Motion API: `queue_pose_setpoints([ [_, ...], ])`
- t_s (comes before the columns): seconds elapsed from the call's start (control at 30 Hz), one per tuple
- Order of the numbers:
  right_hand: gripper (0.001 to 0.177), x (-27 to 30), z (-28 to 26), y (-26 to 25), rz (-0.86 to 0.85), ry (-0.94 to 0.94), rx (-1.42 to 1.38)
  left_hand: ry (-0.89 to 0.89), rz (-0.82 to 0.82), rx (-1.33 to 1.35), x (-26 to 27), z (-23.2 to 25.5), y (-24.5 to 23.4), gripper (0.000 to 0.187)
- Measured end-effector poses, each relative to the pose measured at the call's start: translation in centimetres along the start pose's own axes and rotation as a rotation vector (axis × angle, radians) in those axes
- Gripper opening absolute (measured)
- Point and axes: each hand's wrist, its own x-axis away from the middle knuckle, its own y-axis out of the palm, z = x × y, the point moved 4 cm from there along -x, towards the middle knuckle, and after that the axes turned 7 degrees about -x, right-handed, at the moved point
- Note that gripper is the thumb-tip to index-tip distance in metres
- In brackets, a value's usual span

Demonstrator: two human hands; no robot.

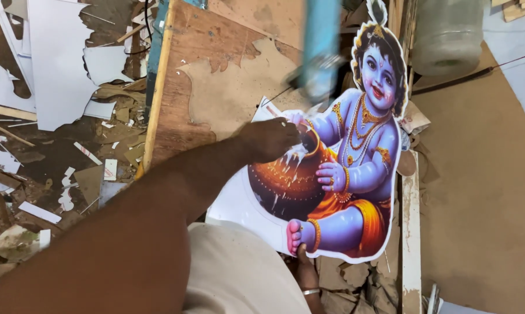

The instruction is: Cutting out a printed image of Krishna from cardboard using a specialized cutting machine.

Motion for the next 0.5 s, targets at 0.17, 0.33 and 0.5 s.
queue_pose_setpoints([
  [0.17, 0.063, -0.3, 1.1, -2.1, -0.038, 0.13, 0.088, 0.144, -0.017, -0.172, 0.0, -0.5, 0.7, 0.02],
  [0.33, 0.05, -0.9, -4.4, -4.6, 0.058, -0.033, -0.105, 0.197, 0.021, -0.144, 0.2, -0.1, 0.0, 0.025],
  [0.5, 0.056, 1.2, -12.0, -5.0, 0.546, -0.308, -0.219, 0.108, -0.038, -0.071, 0.1, -0.7, 1.5, 0.018],
])
